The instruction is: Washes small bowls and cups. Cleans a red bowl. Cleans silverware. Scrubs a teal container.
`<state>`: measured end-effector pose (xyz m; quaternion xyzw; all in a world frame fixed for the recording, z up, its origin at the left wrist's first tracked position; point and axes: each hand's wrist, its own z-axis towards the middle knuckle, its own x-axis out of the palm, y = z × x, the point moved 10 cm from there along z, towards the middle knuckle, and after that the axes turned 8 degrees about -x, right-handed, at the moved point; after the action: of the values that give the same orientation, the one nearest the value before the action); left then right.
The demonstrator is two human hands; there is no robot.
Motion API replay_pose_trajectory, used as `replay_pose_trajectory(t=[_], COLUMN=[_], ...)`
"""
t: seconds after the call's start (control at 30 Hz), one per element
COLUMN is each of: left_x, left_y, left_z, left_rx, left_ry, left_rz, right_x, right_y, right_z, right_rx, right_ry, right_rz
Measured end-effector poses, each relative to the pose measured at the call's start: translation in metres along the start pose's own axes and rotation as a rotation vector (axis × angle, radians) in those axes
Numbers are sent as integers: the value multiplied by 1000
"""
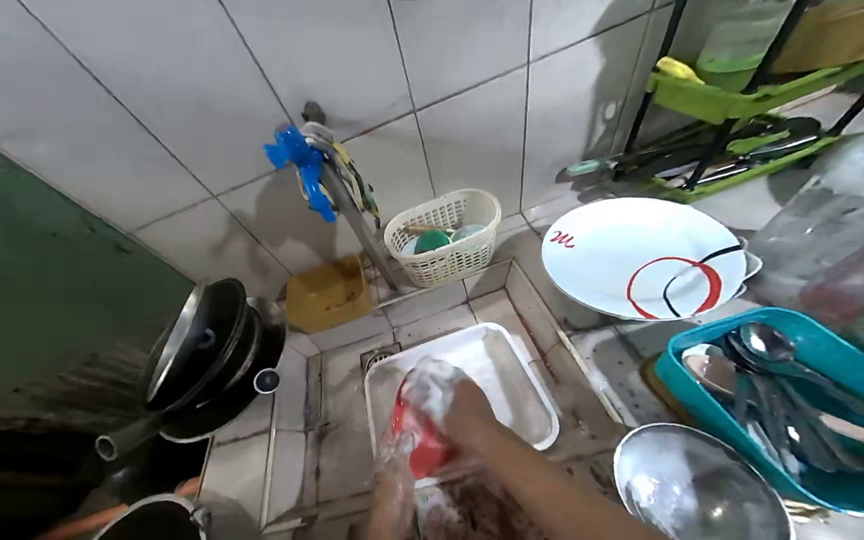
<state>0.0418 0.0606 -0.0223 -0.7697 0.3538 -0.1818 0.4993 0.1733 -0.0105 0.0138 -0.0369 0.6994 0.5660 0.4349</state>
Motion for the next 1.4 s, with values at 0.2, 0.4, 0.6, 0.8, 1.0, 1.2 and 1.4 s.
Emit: replay_pose_trajectory(t=[0.2, 0.4, 0.6, 0.8, 1.0, 1.2, 1.4], left_x=[-17, -23, -18, -23, -35, -13, -14], left_y=[29, 33, 16, 31, 45, 38, 14], left_z=[-14, 2, 4, -1, 6, 9, -15], left_rx=[-53, -74, 4, -84, -102, 22, -74], left_ry=[74, 15, 48, 85, 78, 113, 56], left_rz=[705, 557, 272, 480, 346, -42, 753], right_x=[7, 2, 13, -3, 28, -19, 44], right_y=[23, -62, 35, 10, -104, 4, 69], right_z=[8, 48, -9, 34, 25, 46, -21], right_rx=[17, 13, 103, -143, 459, -302, -137], right_ry=[91, 7, 204, 63, -79, 19, 325], right_rz=[-97, 115, -146, -50, 918, -197, -223])
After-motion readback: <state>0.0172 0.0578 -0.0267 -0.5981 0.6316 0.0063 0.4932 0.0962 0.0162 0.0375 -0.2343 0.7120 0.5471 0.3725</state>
